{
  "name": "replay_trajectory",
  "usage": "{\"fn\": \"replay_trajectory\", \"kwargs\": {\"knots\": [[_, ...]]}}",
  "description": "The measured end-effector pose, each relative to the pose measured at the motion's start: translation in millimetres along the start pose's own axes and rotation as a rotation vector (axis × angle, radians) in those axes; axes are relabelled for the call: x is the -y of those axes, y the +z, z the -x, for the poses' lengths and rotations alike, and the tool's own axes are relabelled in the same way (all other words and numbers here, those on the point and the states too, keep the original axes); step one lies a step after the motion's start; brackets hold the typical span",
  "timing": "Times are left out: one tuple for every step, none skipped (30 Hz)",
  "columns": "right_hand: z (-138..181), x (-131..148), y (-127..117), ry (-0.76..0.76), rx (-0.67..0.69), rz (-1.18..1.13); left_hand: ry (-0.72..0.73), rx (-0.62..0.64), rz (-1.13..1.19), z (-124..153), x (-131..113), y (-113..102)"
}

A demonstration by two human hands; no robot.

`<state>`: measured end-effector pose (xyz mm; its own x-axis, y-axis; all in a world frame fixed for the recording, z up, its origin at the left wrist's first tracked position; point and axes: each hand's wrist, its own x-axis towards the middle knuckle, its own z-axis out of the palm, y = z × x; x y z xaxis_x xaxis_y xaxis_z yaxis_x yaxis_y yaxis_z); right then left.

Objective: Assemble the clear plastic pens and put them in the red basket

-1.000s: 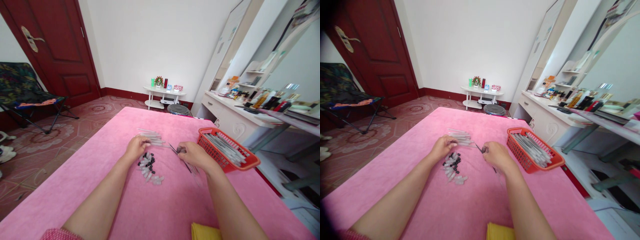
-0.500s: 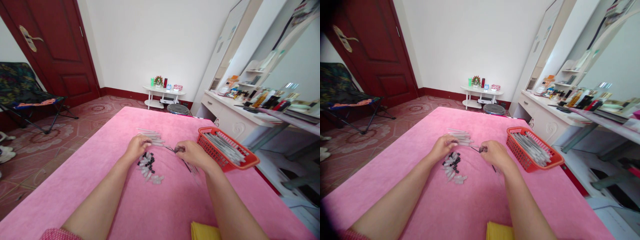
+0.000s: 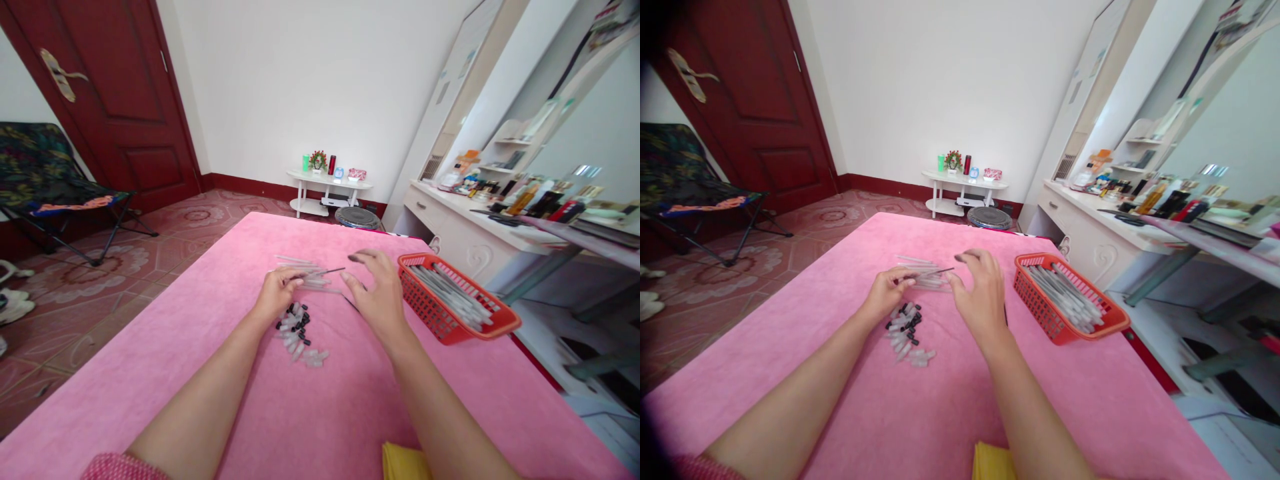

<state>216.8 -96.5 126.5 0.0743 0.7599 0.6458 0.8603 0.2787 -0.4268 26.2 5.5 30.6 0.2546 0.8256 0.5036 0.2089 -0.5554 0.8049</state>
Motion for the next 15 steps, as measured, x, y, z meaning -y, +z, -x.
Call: {"fn": "replay_trajectory", "kwargs": {"knots": [[1.4,4.2,1.1,0.001,-0.122,-0.016,-0.068,-0.064,0.054,-0.9,1.8,-0.7],[3.0,7.9,2.4,0.007,-0.197,-0.027,-0.127,-0.119,0.109,-1.7,3.3,-1.7],[4.8,10.7,4.3,0.015,-0.224,-0.037,-0.171,-0.167,0.165,-2.4,4.2,-2.7],[6.8,12.5,7.2,0.02,-0.196,-0.048,-0.198,-0.209,0.221,-2.9,4.6,-3.7],[9.2,13.2,11.1,0.02,-0.118,-0.062,-0.213,-0.247,0.275,-3.2,4.4,-4.6],[12.0,13.2,16.0,0.014,0.004,-0.078,-0.223,-0.284,0.327,-3.4,3.8,-5.2],[15.4,12.6,21.6,-0.001,0.158,-0.09,-0.233,-0.32,0.375,-3.4,2.8,-5.6],[19.3,11.8,27.6,-0.022,0.327,-0.097,-0.245,-0.352,0.415,-3.3,1.7,-5.9],[23.5,11.2,33.5,-0.042,0.485,-0.089,-0.256,-0.378,0.447,-3.2,0.6,-6.1],[27.7,10.8,38.8,-0.057,0.611,-0.071,-0.264,-0.396,0.47,-3.2,-0.5,-6.3],[31.8,11.0,43.3,-0.068,0.701,-0.045,-0.268,-0.411,0.487,-3.2,-1.3,-6.5],[35.3,11.6,46.7,-0.075,0.759,-0.015,-0.269,-0.42,0.499,-3.3,-1.9,-6.6],[38.0,12.5,49.1,-0.08,0.793,0.015,-0.269,-0.424,0.509,-3.4,-2.3,-6.8],[39.9,13.8,50.5,-0.086,0.812,0.043,-0.268,-0.424,0.517,-3.5,-2.4,-6.9],[41.0,15.2,51.0,-0.091,0.821,0.067,-0.267,-0.423,0.523,-3.6,-2.4,-6.9]]}}
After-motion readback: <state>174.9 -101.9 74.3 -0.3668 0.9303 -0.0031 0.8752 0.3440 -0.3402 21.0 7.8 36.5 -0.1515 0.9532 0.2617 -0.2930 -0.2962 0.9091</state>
